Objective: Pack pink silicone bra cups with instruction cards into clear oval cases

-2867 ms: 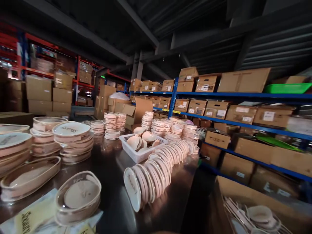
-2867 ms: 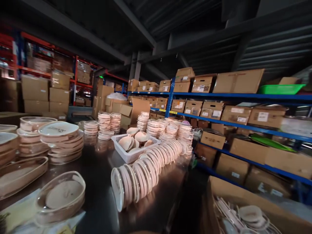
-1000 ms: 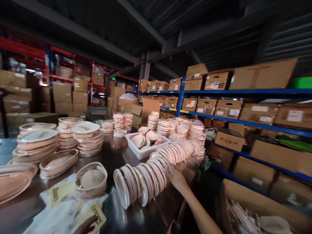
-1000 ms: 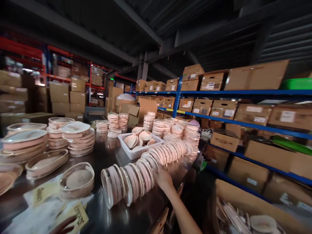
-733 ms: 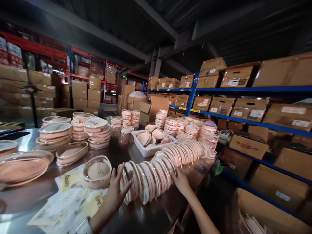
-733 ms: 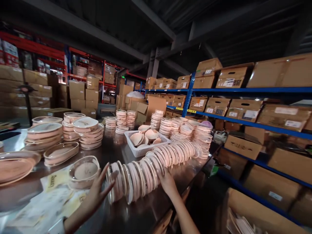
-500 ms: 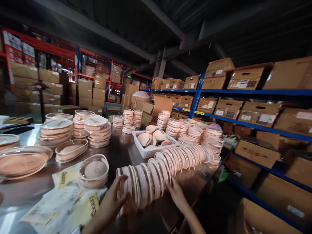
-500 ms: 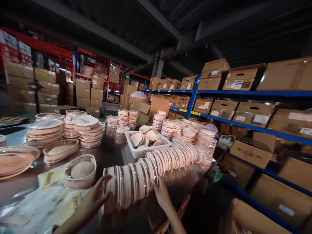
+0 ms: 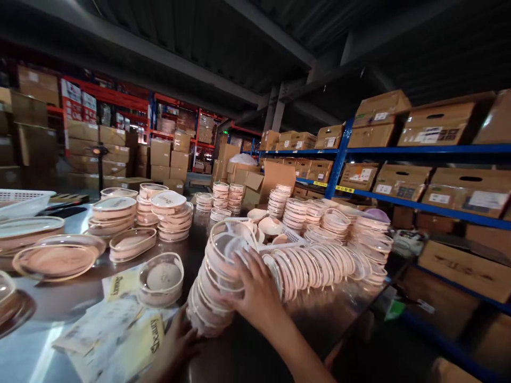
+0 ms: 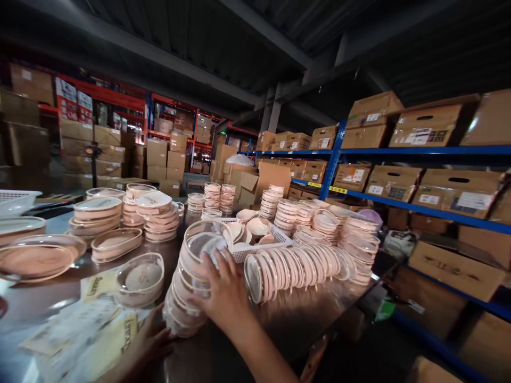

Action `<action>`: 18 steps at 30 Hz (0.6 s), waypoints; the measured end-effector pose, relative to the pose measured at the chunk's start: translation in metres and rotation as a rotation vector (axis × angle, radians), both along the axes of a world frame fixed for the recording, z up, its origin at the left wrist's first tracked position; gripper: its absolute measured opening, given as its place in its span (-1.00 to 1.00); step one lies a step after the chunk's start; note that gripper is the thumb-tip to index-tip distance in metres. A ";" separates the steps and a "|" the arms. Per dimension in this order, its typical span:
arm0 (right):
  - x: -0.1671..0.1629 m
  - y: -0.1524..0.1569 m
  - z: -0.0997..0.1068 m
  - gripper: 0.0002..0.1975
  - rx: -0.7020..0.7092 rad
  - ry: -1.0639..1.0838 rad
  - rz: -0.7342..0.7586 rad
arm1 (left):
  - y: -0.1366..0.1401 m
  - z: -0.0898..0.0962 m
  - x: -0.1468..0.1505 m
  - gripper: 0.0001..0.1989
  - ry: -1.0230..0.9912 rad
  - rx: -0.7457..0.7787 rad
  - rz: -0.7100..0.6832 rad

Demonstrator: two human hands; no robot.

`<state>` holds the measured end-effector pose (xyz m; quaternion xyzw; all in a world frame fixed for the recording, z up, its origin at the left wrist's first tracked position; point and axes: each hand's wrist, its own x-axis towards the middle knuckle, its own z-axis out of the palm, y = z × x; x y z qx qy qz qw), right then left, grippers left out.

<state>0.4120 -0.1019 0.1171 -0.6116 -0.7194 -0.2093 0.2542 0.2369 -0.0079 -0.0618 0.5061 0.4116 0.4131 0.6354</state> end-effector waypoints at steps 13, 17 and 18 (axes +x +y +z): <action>0.003 0.144 0.037 -0.08 -0.232 -0.148 -0.109 | -0.025 0.035 -0.069 -0.68 0.341 0.483 -0.151; 0.013 0.162 0.048 -0.06 -0.236 -0.088 -0.175 | -0.008 0.047 -0.113 -0.75 0.367 0.690 -0.061; 0.011 0.162 0.049 -0.07 -0.233 -0.068 -0.192 | 0.002 0.048 -0.125 -0.75 0.365 0.717 -0.028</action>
